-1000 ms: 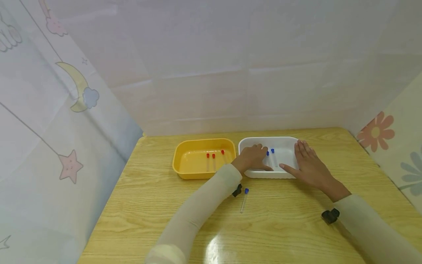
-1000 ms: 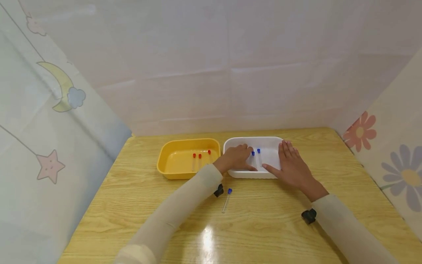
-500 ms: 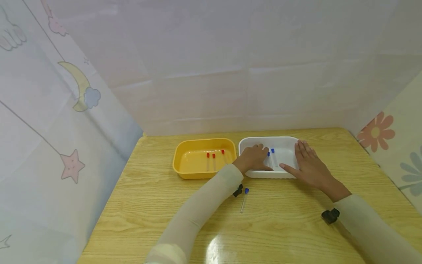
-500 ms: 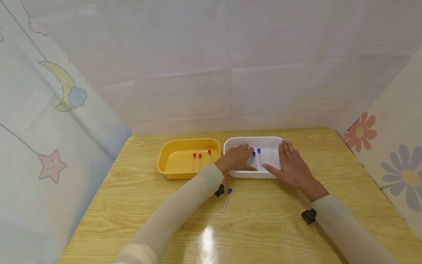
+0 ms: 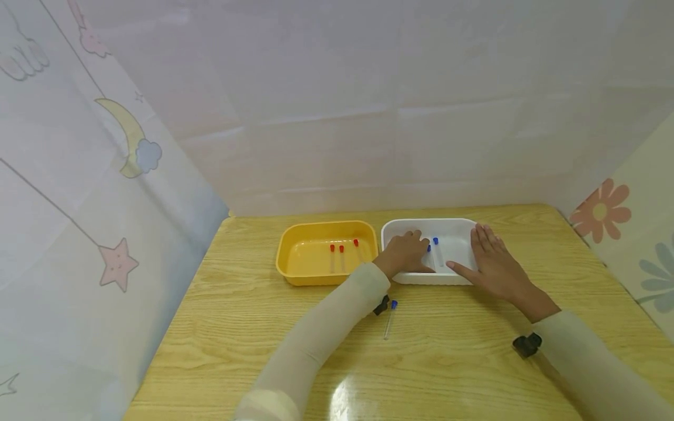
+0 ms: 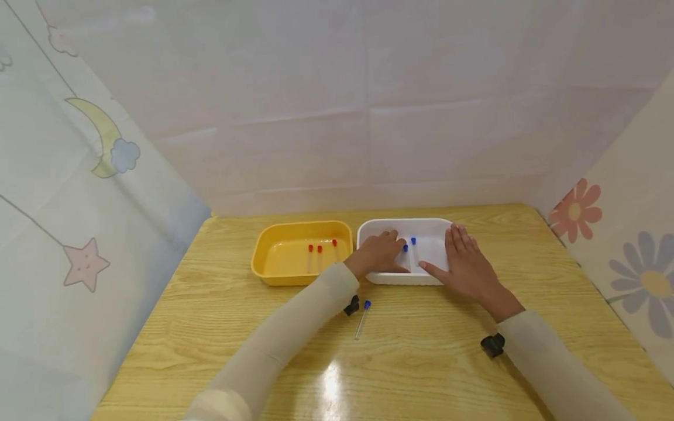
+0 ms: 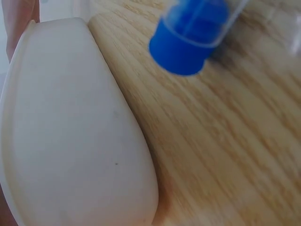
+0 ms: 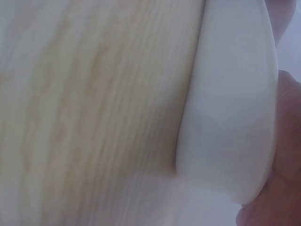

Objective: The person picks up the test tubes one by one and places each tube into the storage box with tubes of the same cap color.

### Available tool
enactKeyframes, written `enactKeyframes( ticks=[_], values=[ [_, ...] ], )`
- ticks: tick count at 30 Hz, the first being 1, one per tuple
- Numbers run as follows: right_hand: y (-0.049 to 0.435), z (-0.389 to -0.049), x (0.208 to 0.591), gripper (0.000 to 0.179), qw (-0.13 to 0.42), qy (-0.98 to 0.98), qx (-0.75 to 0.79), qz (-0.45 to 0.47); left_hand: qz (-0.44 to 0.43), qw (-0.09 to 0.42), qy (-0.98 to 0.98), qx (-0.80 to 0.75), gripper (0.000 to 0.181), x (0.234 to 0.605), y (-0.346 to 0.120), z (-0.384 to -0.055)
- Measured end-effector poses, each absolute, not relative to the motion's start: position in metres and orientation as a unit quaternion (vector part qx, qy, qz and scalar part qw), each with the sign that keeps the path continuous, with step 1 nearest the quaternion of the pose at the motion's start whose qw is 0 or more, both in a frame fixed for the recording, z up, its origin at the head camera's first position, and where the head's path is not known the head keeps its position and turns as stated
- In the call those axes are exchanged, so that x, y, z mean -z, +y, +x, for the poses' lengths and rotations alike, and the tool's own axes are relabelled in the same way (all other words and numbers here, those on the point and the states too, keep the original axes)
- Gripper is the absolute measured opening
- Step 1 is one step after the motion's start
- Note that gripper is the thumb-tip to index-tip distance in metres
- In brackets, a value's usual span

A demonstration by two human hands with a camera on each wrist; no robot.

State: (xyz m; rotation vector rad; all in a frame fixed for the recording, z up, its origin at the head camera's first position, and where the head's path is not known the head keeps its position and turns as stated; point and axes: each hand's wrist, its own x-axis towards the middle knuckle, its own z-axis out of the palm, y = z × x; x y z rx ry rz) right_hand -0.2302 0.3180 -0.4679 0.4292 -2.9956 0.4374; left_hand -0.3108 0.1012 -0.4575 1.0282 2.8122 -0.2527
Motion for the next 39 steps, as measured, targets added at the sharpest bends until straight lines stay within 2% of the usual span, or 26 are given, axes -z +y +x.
enactKeyframes(
  ticks=[8,39],
  values=[
    [0.318,-0.230,0.469,0.107,0.045,-0.979,-0.140,0.140,0.345,0.057,0.934,0.080,0.081,0.461,0.100,-0.311],
    [0.318,-0.229,0.471,0.107,0.033,-0.979,-0.143,0.140,0.323,0.083,0.942,0.040,0.083,0.454,0.084,-0.312]
  ],
)
